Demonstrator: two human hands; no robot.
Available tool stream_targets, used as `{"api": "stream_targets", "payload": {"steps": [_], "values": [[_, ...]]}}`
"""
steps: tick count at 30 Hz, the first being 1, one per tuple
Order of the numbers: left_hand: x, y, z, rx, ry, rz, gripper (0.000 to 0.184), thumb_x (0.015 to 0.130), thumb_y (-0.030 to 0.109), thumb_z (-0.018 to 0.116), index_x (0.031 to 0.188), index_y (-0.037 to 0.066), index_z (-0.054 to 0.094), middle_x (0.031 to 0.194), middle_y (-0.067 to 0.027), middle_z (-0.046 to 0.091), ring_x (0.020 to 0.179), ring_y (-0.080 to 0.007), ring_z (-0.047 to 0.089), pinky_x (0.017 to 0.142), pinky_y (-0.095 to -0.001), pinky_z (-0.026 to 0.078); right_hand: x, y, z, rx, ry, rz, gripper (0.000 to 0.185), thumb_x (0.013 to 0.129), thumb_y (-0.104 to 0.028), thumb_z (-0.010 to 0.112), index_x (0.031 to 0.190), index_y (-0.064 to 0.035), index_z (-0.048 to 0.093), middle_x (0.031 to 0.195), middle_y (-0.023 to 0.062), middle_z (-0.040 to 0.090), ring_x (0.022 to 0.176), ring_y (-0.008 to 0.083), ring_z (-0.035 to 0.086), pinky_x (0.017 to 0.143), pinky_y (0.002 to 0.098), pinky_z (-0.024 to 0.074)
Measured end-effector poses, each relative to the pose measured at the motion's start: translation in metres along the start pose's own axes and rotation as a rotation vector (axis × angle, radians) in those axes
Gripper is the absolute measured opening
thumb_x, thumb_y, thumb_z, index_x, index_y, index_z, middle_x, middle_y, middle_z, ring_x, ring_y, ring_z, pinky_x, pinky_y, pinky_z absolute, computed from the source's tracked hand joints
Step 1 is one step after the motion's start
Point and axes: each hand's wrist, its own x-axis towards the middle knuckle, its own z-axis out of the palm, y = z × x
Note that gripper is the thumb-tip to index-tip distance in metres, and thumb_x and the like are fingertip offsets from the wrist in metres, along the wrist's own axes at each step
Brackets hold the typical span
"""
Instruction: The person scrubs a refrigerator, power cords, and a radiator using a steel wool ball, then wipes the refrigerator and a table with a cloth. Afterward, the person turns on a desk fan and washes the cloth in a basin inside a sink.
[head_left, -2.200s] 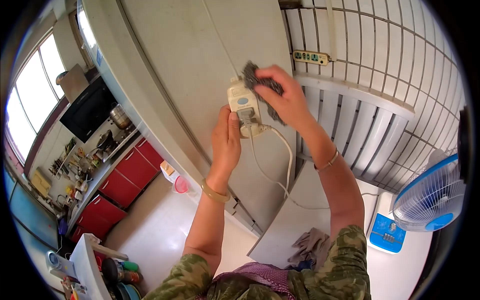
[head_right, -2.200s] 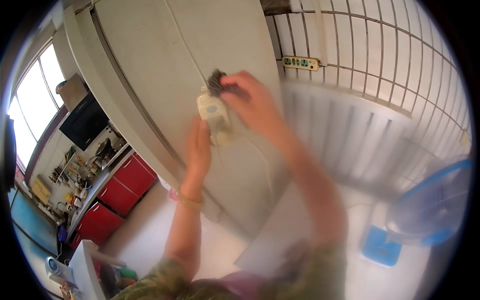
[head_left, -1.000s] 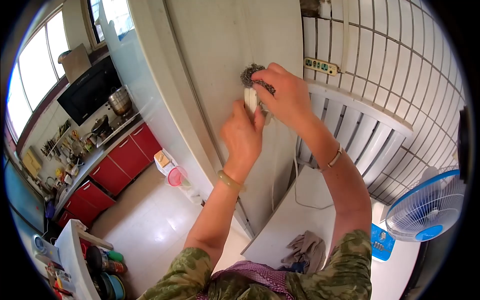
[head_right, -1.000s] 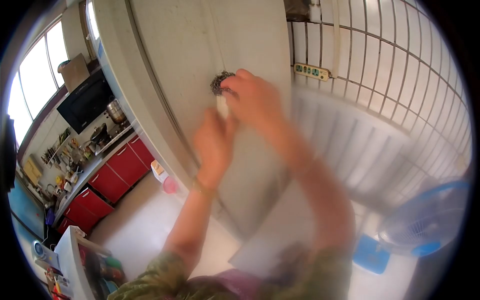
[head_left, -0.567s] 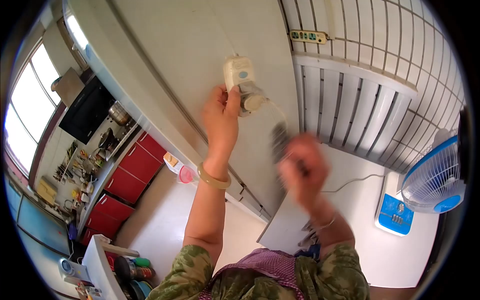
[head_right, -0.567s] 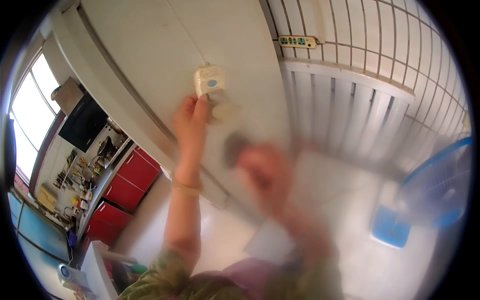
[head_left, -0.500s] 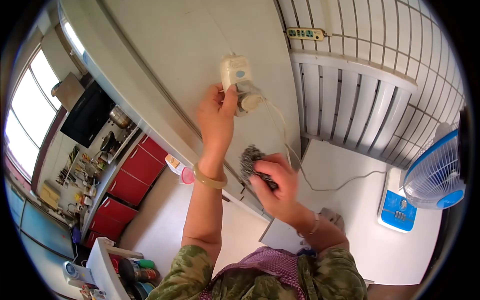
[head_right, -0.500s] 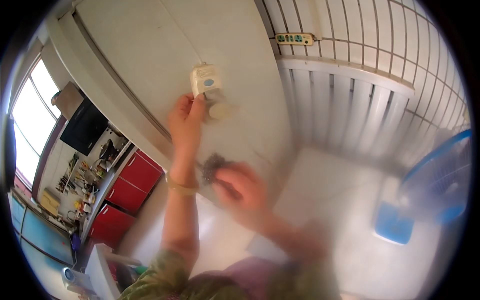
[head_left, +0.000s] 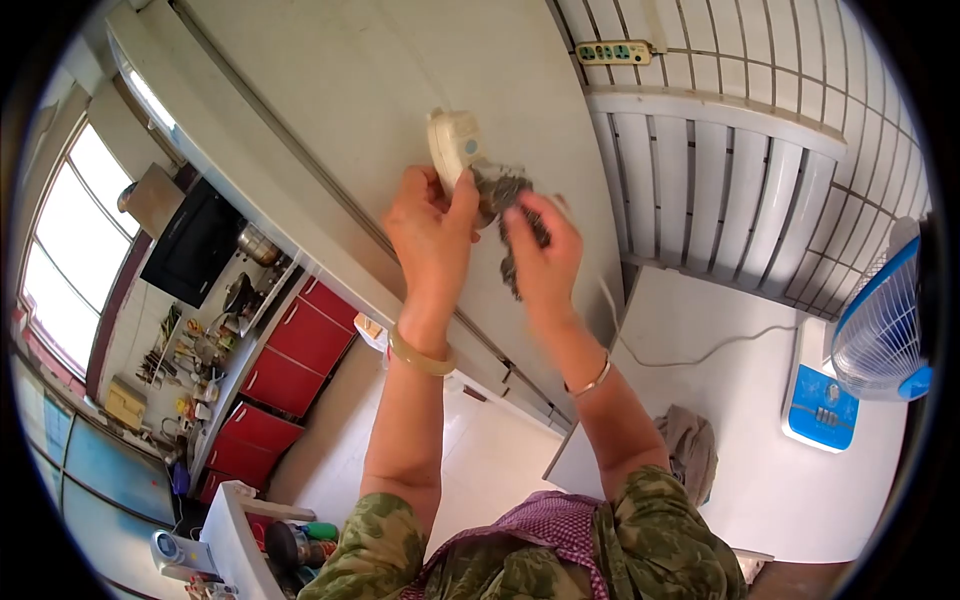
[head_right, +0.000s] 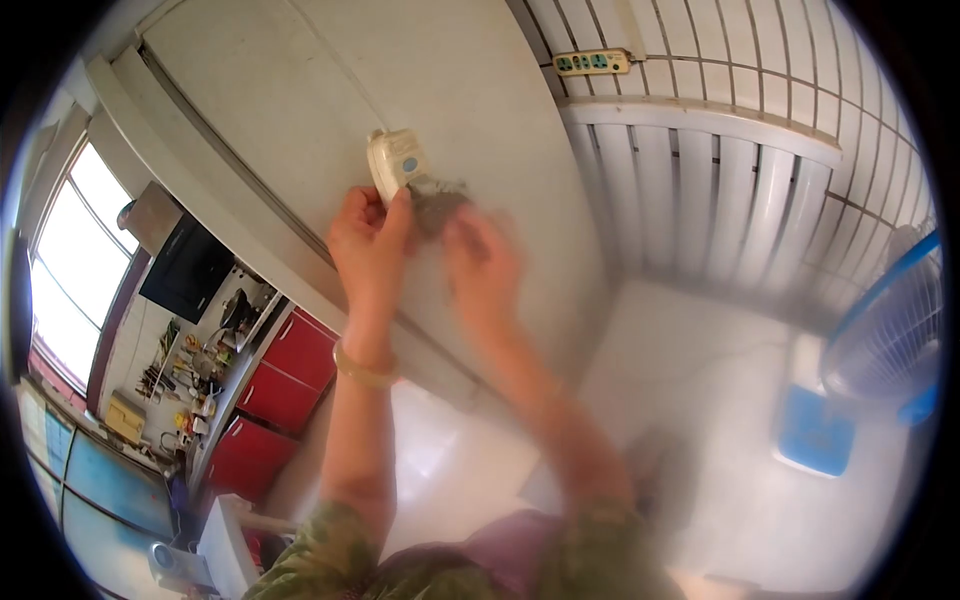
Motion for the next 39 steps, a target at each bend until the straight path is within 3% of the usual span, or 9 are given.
{"api": "stream_targets", "payload": {"steps": [2,3,11,17,23,26,33,36,39], "values": [[-0.006,-0.001,0.002,0.013,0.024,0.023,0.024,0.088,0.016,0.066,0.091,-0.006,0.060,0.066,-0.0077,0.062,0.052,-0.0097,0.055,0.047,-0.0257,0.044,0.010,0.000,0.000,0.101,0.048,0.198,0.018,0.082,-0.007,0.071,0.096,0.0035,0.065,0.089,0.0113,0.066,0.080,0.0217,0.061,0.096,0.0346,0.0420],[-0.005,-0.003,0.002,0.058,0.044,0.044,0.023,0.088,0.016,0.067,0.091,-0.006,0.060,0.068,-0.0071,0.063,0.054,-0.0087,0.055,0.049,-0.0250,0.044,0.006,0.002,0.001,-0.206,0.035,-0.109,0.018,0.082,-0.009,0.072,0.095,0.0036,0.066,0.087,0.0099,0.066,0.081,0.0184,0.060,0.090,0.0322,0.0455],[0.000,-0.015,0.013,0.176,0.132,0.157,0.023,0.086,0.016,0.068,0.090,-0.006,0.063,0.068,-0.0061,0.065,0.059,-0.0082,0.057,0.058,-0.0244,0.047,0.022,0.023,0.003,0.107,-0.023,0.313,0.027,0.088,-0.015,0.067,0.110,0.0017,0.066,0.092,0.0074,0.069,0.073,0.0119,0.062,0.067,0.0265,0.0500],[0.000,-0.011,0.019,0.212,0.159,0.146,0.022,0.085,0.015,0.068,0.085,-0.006,0.062,0.066,-0.0061,0.064,0.057,-0.0073,0.054,0.054,-0.0244,0.045,0.023,0.022,-0.011,0.211,-0.190,0.340,0.034,0.087,-0.016,0.069,0.115,0.0009,0.063,0.089,0.0051,0.069,0.071,0.0106,0.060,0.064,0.0256,0.0485],[0.001,-0.024,0.022,0.263,0.237,0.222,0.023,0.083,0.015,0.071,0.083,-0.005,0.059,0.061,-0.0105,0.060,0.051,-0.0145,0.053,0.051,-0.0298,0.045,0.036,0.033,0.002,0.070,-0.097,0.250,0.020,0.087,-0.014,0.066,0.101,-0.0004,0.062,0.083,0.0045,0.065,0.072,0.0114,0.059,0.064,0.0281,0.0474],[0.000,-0.018,0.024,0.319,0.251,0.266,0.023,0.082,0.015,0.071,0.083,-0.004,0.059,0.060,-0.0099,0.059,0.051,-0.0149,0.053,0.050,-0.0302,0.044,0.044,0.031,0.007,0.302,-0.082,0.480,0.011,0.090,-0.007,0.064,0.096,0.0022,0.061,0.098,-0.0024,0.054,0.082,0.0051,0.053,0.072,0.0201,0.0440],[-0.002,-0.016,0.024,0.268,0.241,0.200,0.022,0.083,0.014,0.071,0.079,-0.004,0.058,0.059,-0.0090,0.058,0.051,-0.0139,0.051,0.051,-0.0295,0.044,0.005,0.008,0.004,0.140,-0.088,0.249,0.019,0.088,-0.013,0.065,0.103,-0.0014,0.061,0.078,0.0020,0.063,0.068,0.0070,0.056,0.062,0.0251,0.0459],[-0.001,-0.015,0.020,0.305,0.240,0.193,0.023,0.083,0.015,0.070,0.078,-0.004,0.060,0.059,-0.0081,0.058,0.052,-0.0126,0.051,0.051,-0.0285,0.043,0.020,0.009,0.006,0.148,-0.048,0.339,0.012,0.088,-0.007,0.063,0.097,0.0018,0.061,0.094,-0.0005,0.054,0.078,0.0048,0.052,0.067,0.0207,0.0435],[0.000,-0.015,0.022,0.316,0.247,0.201,0.024,0.084,0.018,0.069,0.079,-0.005,0.063,0.059,-0.0064,0.060,0.052,-0.0110,0.052,0.052,-0.0276,0.043,0.033,0.024,0.008,0.170,-0.054,0.347,0.012,0.088,-0.007,0.064,0.096,0.0017,0.062,0.090,-0.0004,0.057,0.076,0.0053,0.052,0.067,0.0210,0.0429]]}}
